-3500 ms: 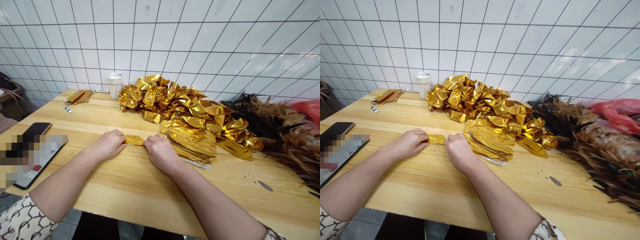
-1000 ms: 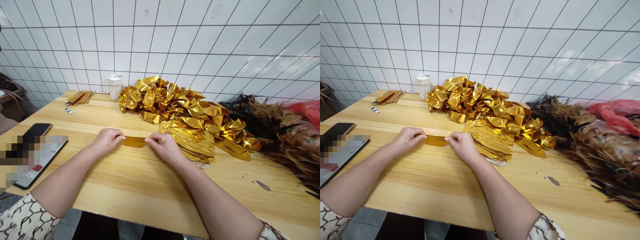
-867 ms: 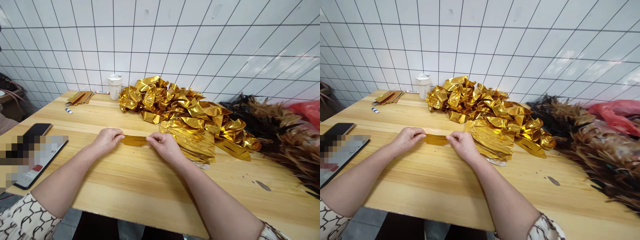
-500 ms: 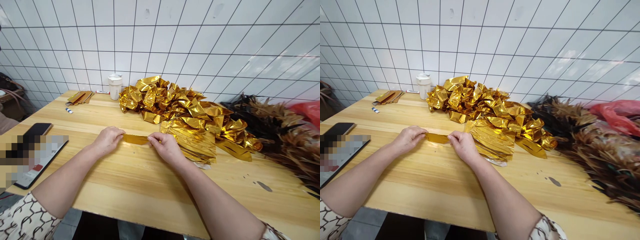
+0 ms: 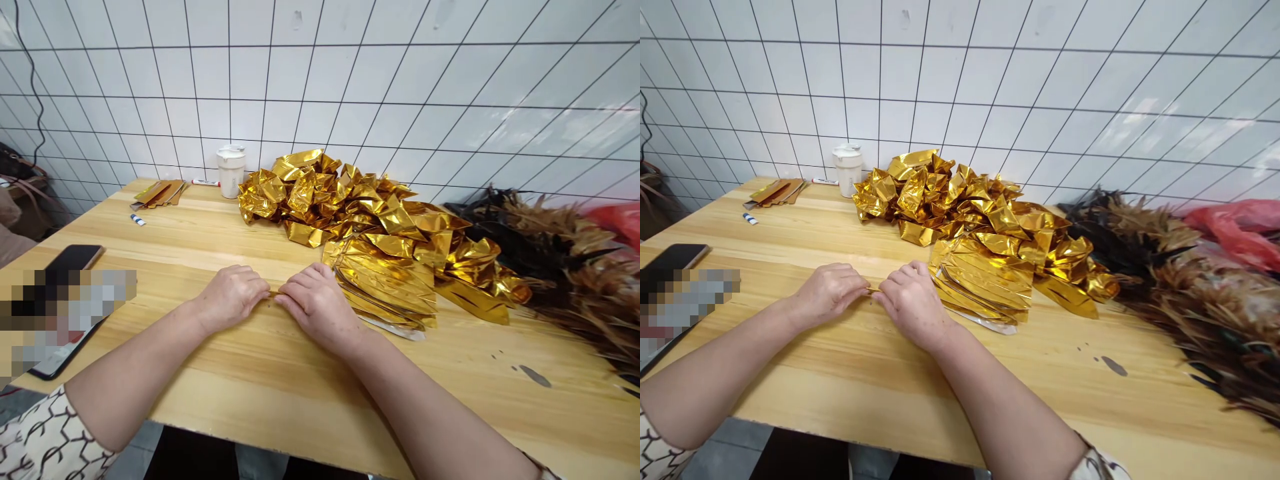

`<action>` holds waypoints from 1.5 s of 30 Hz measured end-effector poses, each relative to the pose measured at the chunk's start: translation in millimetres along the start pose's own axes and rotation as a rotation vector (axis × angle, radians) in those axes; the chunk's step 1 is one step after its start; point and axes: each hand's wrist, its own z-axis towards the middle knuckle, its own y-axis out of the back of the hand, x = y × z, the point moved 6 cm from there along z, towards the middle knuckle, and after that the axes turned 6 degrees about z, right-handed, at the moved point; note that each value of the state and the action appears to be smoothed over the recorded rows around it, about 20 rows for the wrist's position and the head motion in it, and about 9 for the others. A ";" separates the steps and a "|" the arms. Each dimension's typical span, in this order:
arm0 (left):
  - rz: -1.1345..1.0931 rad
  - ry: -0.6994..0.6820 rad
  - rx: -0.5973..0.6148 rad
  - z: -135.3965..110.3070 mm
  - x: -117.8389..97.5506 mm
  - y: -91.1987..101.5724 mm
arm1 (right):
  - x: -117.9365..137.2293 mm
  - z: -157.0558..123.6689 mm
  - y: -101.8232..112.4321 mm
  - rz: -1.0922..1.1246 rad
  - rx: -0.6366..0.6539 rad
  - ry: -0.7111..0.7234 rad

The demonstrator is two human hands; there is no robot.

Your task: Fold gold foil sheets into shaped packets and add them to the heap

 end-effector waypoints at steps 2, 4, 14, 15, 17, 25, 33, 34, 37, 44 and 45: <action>0.008 -0.029 0.015 1.1 -4.5 -0.5 | 4.2 0.0 -1.7 -0.005 0.028 0.022; -0.001 -0.021 0.048 1.6 -4.4 -1.7 | 4.7 0.0 -3.0 0.012 0.053 0.015; -0.069 0.228 0.138 -7.9 43.4 -2.2 | -22.4 0.6 5.1 0.089 0.036 -0.198; -0.073 0.242 0.137 -8.7 46.8 -1.9 | -24.1 0.7 5.8 0.097 0.023 -0.211; -0.079 0.258 0.139 -9.8 50.7 -1.8 | -27.7 0.4 6.5 0.117 -0.004 -0.241; -0.086 0.255 0.153 -12.3 50.6 -6.2 | -40.5 -3.6 7.3 0.235 -0.084 -0.354; -0.094 0.332 0.145 -14.5 57.9 -5.7 | -40.6 -4.4 11.0 0.351 -0.172 -0.382; -0.107 0.340 0.143 -14.3 57.9 -5.0 | -40.5 -4.5 11.0 0.374 -0.181 -0.386; -0.152 0.366 0.136 -13.8 58.1 -3.7 | -42.2 -5.4 8.6 0.466 -0.195 -0.411; -0.277 0.480 0.079 -16.3 63.6 -6.5 | -49.4 -7.1 1.9 0.707 -0.238 -0.526; -0.297 0.494 0.065 -16.4 64.0 -6.6 | -49.6 -6.9 1.6 0.725 -0.242 -0.538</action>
